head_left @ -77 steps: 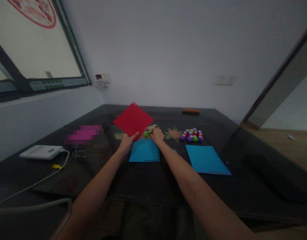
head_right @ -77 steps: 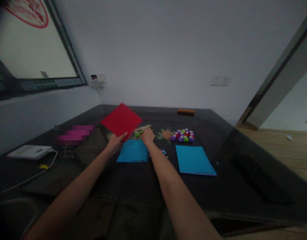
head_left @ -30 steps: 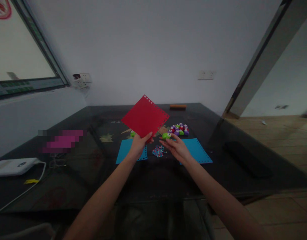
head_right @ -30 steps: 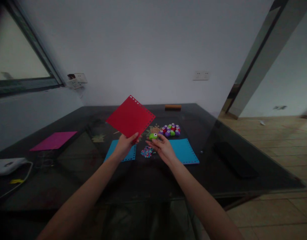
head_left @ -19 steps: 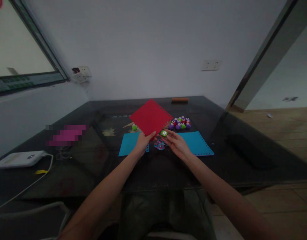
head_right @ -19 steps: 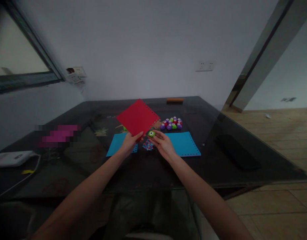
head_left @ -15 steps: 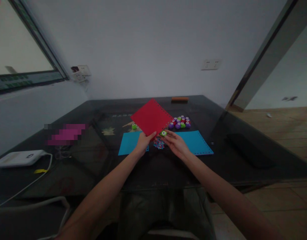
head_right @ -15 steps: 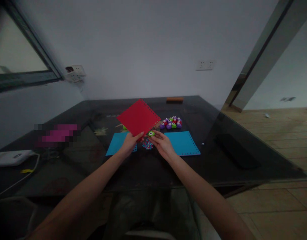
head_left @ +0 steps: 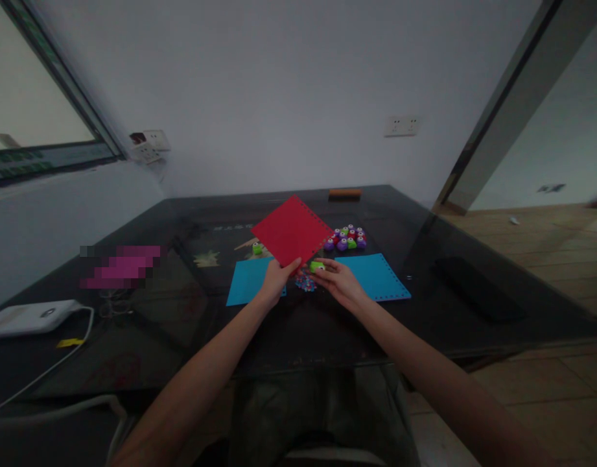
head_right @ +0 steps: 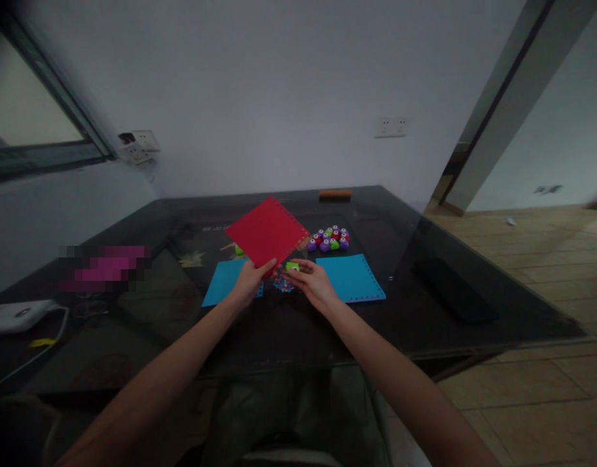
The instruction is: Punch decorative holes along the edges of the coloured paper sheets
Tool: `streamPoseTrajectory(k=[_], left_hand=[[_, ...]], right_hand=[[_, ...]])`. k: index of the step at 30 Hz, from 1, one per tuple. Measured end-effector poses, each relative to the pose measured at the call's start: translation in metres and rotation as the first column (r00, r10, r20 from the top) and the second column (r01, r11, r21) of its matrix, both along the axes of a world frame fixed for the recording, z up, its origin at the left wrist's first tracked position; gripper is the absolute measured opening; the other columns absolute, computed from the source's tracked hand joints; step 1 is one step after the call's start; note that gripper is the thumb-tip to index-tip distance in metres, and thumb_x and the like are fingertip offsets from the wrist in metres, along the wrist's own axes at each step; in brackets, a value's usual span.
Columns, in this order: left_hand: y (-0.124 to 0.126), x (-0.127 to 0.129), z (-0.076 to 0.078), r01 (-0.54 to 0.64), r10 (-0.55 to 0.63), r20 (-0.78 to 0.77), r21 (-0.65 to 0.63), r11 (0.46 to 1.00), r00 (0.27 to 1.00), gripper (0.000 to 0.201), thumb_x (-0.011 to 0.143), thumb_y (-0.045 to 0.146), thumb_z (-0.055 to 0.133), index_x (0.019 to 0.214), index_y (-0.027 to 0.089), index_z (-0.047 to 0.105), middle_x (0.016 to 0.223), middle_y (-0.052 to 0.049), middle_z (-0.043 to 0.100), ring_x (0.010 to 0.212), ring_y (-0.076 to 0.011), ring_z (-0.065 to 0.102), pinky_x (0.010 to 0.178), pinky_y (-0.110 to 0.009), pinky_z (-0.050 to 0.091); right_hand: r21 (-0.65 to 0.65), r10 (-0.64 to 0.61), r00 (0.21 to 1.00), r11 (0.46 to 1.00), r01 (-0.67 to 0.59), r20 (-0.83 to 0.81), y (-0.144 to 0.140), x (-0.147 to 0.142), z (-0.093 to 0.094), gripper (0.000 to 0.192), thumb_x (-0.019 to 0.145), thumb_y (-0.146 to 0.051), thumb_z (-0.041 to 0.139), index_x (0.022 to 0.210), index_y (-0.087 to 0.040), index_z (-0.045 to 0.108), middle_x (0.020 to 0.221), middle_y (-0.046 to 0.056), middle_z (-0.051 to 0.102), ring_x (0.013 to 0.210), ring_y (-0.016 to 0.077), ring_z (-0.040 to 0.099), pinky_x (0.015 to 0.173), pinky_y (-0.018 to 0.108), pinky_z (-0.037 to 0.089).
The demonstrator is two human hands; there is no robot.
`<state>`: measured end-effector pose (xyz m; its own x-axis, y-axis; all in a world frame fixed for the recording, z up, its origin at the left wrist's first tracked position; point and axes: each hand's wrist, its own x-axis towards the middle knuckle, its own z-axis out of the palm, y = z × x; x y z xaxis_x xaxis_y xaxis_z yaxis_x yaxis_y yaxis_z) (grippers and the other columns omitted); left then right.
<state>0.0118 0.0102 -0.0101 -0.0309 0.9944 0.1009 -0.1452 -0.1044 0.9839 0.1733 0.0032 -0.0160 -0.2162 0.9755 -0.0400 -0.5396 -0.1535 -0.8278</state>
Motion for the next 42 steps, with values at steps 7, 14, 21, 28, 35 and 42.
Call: streamPoseTrajectory(k=[7, 14, 21, 28, 35, 42], left_hand=[[0.0, 0.0, -0.002, -0.009, 0.01, -0.038, 0.016, 1.0, 0.999, 0.034, 0.067, 0.042, 0.07, 0.078, 0.01, 0.066, 0.07, -0.008, 0.067, 0.053, -0.0129, 0.055, 0.055, -0.026, 0.045], [0.001, -0.001, -0.001, -0.007, 0.011, -0.082, 0.053, 0.999, 0.997, 0.034, 0.067, 0.043, 0.069, 0.076, 0.01, 0.066, 0.069, -0.009, 0.068, 0.054, -0.0145, 0.056, 0.055, -0.027, 0.046], [-0.002, 0.001, 0.003, -0.006, 0.014, -0.132, 0.054, 0.999, 0.991, 0.034, 0.066, 0.043, 0.07, 0.074, 0.01, 0.066, 0.062, -0.005, 0.065, 0.053, -0.0146, 0.056, 0.056, -0.027, 0.047], [0.001, -0.001, -0.001, -0.019, 0.04, -0.215, 0.099, 0.995, 0.976, 0.03, 0.068, 0.042, 0.068, 0.074, 0.012, 0.067, 0.063, -0.005, 0.067, 0.054, -0.0153, 0.058, 0.057, -0.027, 0.048], [0.001, 0.0, -0.002, 0.008, 0.034, -0.303, 0.138, 0.99, 0.952, 0.028, 0.07, 0.039, 0.067, 0.074, 0.012, 0.069, 0.061, -0.005, 0.068, 0.055, -0.0166, 0.06, 0.057, -0.026, 0.048], [-0.003, 0.001, 0.003, 0.01, 0.059, -0.382, 0.176, 0.984, 0.922, 0.024, 0.07, 0.034, 0.068, 0.078, 0.012, 0.071, 0.071, -0.007, 0.071, 0.062, -0.0191, 0.063, 0.059, -0.027, 0.048]], right_hand=[[-0.004, 0.012, 0.999, 1.0, -0.012, 0.053, -0.003, 0.001, 0.004, 0.041, 0.056, -0.021, 0.08, 0.095, -0.022, 0.067, 0.09, 0.002, 0.069, 0.078, 0.013, 0.063, 0.066, 0.024, 0.049], [-0.019, -0.013, 0.997, 1.0, 0.015, 0.077, -0.006, 0.0, 0.008, 0.035, 0.051, -0.024, 0.083, 0.081, -0.019, 0.065, 0.081, 0.0, 0.068, 0.074, 0.0117, 0.062, 0.064, 0.022, 0.047], [0.008, 0.021, 0.998, 1.0, -0.021, 0.053, -0.011, 0.0, 0.013, 0.04, 0.051, -0.024, 0.083, 0.086, -0.021, 0.064, 0.084, 0.0, 0.066, 0.078, 0.016, 0.064, 0.072, 0.03, 0.051], [0.027, -0.036, 0.996, 0.999, 0.034, 0.076, -0.009, -0.001, 0.011, 0.041, 0.05, -0.023, 0.083, 0.084, -0.021, 0.06, 0.084, 0.001, 0.064, 0.076, 0.0171, 0.065, 0.073, 0.033, 0.052], [0.053, -0.048, 0.993, 0.998, 0.042, 0.112, -0.01, -0.001, 0.01, 0.04, 0.049, -0.024, 0.083, 0.081, -0.021, 0.059, 0.08, -0.001, 0.063, 0.074, 0.0149, 0.062, 0.068, 0.029, 0.051], [0.08, -0.076, 0.984, 0.995, 0.064, 0.161, -0.012, -0.003, 0.012, 0.035, 0.05, -0.027, 0.082, 0.08, -0.021, 0.065, 0.087, 0.002, 0.067, 0.079, 0.0158, 0.061, 0.069, 0.028, 0.048]])
